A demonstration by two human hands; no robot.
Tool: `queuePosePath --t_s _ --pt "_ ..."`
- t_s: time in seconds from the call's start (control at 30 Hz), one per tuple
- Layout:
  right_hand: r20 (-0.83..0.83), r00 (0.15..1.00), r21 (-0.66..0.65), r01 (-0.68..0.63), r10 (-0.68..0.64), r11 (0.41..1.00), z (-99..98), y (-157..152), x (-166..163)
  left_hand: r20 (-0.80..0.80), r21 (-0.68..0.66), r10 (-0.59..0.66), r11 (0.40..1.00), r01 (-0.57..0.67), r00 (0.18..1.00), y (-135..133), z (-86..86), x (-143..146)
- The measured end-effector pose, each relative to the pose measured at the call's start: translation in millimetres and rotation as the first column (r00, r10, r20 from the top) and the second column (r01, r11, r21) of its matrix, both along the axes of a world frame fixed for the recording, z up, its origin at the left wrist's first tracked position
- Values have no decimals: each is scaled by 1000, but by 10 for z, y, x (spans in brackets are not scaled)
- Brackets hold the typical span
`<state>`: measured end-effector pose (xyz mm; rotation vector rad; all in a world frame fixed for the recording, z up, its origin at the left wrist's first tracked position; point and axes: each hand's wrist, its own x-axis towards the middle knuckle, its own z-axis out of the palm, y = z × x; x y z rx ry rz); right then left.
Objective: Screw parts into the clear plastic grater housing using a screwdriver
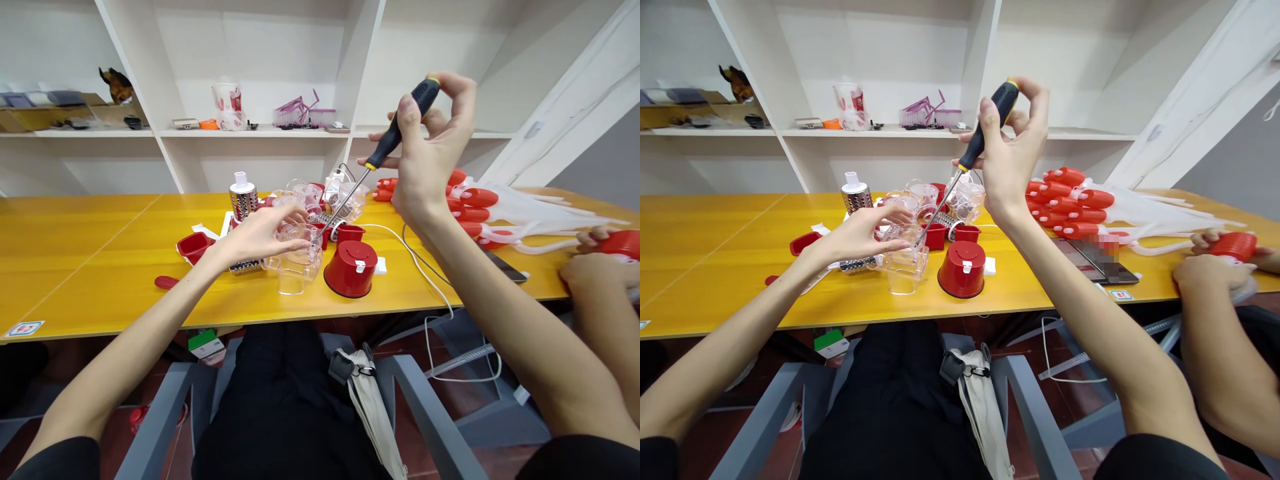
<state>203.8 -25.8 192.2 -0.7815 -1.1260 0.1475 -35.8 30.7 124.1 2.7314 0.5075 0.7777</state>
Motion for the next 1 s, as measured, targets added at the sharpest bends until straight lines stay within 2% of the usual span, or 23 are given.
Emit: queuePosePath --t_s 0.2,0.6,0.83,1.0 --pt "-45 999 -12 -9 8 1000 -83 18 43 88 -55 3 998 1 996 -29 -91 -25" --pt "-59 998 16 0 1 1000 -75 47 47 146 -48 -36 998 43 989 -10 -106 34" --pt "57 998 37 -5 3 999 -12 -50 -44 125 -28 -31 999 35 992 -17 -82 38" --pt "118 993 159 -11 -8 987 38 -200 -131 127 -16 -27 999 29 991 14 -97 24"
